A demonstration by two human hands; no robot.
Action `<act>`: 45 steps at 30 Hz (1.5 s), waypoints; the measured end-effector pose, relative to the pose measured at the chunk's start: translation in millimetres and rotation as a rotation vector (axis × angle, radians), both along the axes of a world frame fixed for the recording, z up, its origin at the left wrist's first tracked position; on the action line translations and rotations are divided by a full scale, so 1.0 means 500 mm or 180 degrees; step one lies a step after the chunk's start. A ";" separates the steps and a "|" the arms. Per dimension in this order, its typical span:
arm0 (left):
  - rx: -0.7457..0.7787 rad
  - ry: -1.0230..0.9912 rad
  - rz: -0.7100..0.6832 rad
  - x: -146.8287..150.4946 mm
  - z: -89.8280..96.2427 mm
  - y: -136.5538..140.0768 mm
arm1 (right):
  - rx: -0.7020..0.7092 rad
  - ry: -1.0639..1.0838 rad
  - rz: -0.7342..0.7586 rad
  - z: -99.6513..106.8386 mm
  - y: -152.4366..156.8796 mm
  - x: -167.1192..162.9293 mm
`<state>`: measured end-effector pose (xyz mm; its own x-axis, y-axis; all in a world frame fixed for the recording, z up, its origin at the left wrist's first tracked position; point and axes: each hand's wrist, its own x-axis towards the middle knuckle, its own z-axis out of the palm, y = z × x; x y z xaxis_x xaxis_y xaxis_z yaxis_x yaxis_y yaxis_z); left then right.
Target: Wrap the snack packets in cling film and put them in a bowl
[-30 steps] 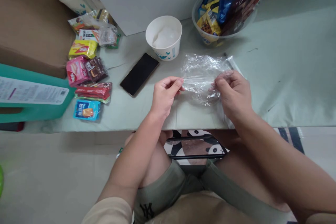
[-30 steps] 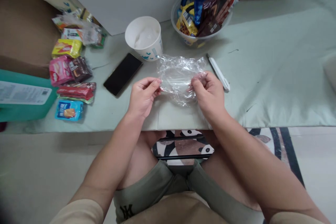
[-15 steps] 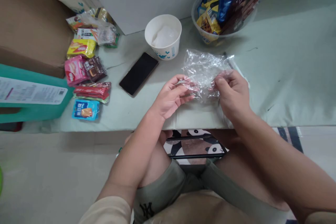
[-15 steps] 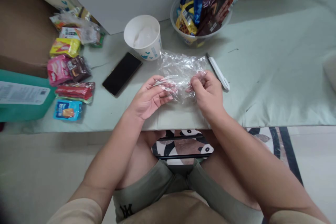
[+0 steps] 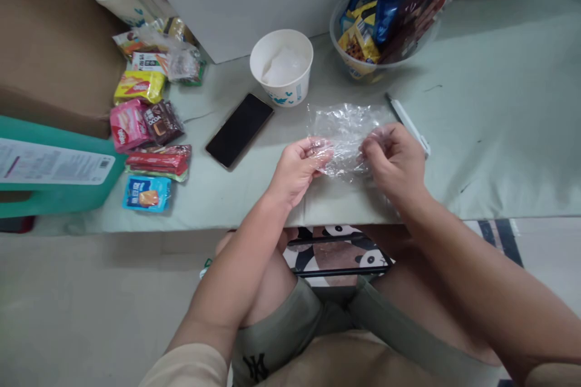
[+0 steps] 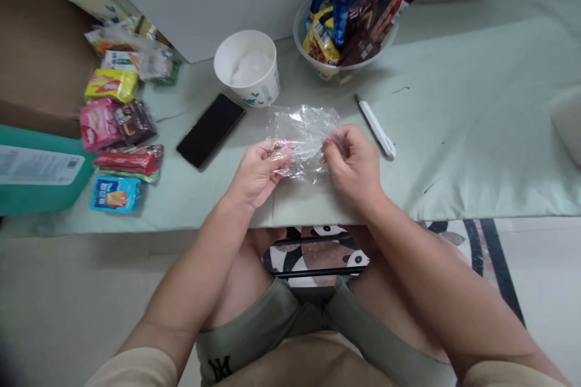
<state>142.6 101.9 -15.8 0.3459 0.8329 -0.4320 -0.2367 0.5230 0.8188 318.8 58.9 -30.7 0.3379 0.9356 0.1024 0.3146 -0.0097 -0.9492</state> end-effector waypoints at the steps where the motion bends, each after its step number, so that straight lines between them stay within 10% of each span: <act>1: 0.0048 -0.0044 0.0066 0.000 0.000 0.000 | 0.0019 -0.0035 -0.0014 0.001 -0.001 0.001; 7: -0.0214 -0.0424 -0.0054 -0.001 0.012 -0.001 | 0.0055 -0.0063 0.0080 0.010 -0.003 -0.006; 22: 0.0315 0.0914 -0.0212 -0.034 -0.003 0.023 | 0.0289 0.0127 -0.0417 0.005 0.014 0.027; 27: 0.0650 0.0214 0.0445 -0.029 -0.016 0.030 | 0.0011 0.0578 0.0003 0.005 0.011 0.012; 32: 0.0094 -0.0246 -0.0312 -0.023 -0.014 0.023 | -0.0392 0.0786 0.0928 0.014 -0.002 -0.015; 40: 0.0272 -0.0008 0.0706 -0.033 -0.009 0.044 | -0.0765 0.0965 0.0355 0.010 0.004 0.006; 45: 0.0119 -0.0338 -0.0027 -0.023 -0.003 0.020 | -0.0473 0.0624 0.0273 0.017 0.003 -0.001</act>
<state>131.2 111.8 -17.2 0.3952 0.8446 -0.3613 -0.3188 0.4949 0.8084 318.1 60.5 -21.9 0.2566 0.9615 -0.0980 0.1304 -0.1349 -0.9822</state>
